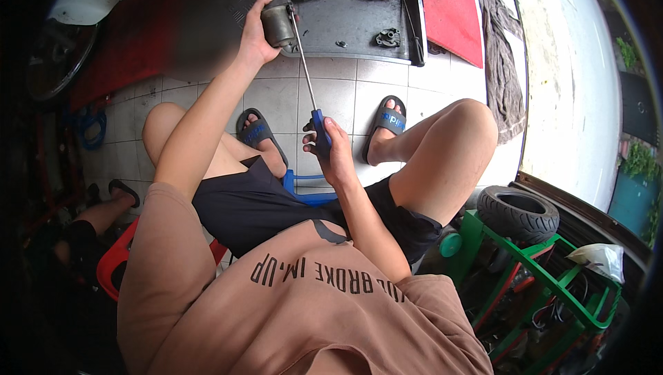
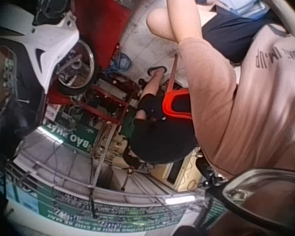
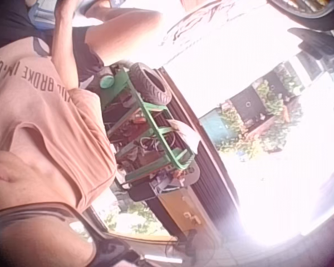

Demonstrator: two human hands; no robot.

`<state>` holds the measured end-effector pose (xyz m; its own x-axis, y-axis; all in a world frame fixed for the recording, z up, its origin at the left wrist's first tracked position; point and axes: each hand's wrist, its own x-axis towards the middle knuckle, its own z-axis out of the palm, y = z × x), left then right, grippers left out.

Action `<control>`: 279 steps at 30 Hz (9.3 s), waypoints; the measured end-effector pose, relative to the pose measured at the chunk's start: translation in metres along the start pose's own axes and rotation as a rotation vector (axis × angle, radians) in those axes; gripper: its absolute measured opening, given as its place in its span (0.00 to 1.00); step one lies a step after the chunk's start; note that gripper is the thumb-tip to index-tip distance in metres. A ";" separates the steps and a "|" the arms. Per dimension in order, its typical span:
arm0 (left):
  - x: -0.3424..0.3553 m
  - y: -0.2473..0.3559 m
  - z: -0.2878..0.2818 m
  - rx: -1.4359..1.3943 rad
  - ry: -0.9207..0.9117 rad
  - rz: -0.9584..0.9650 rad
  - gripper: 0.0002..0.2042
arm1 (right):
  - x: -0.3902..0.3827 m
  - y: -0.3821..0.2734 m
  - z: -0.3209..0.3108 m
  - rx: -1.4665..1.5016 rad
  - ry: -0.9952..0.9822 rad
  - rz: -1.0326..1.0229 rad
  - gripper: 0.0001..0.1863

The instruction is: The person uses a screwdriver to pry open a starter motor, removes internal components, and places them in a metal tray.

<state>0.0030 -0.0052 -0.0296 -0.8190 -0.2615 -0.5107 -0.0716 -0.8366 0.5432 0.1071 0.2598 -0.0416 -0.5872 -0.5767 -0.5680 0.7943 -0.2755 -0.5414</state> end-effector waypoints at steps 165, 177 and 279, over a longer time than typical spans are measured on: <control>-0.023 0.017 0.039 0.574 0.109 0.018 0.18 | 0.089 -0.223 0.024 -1.949 0.215 -0.630 0.12; -0.023 0.017 0.038 0.586 0.100 0.007 0.19 | 0.090 -0.219 0.026 -1.979 0.270 -0.599 0.12; -0.024 0.028 0.041 0.493 0.183 -0.041 0.18 | 0.094 -0.239 0.009 -1.903 0.405 -0.543 0.20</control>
<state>-0.0030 -0.0023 0.0247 -0.7005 -0.3494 -0.6223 -0.3973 -0.5334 0.7467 -0.1365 0.2644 0.0399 -0.8714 -0.4831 -0.0853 -0.4267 0.8321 -0.3543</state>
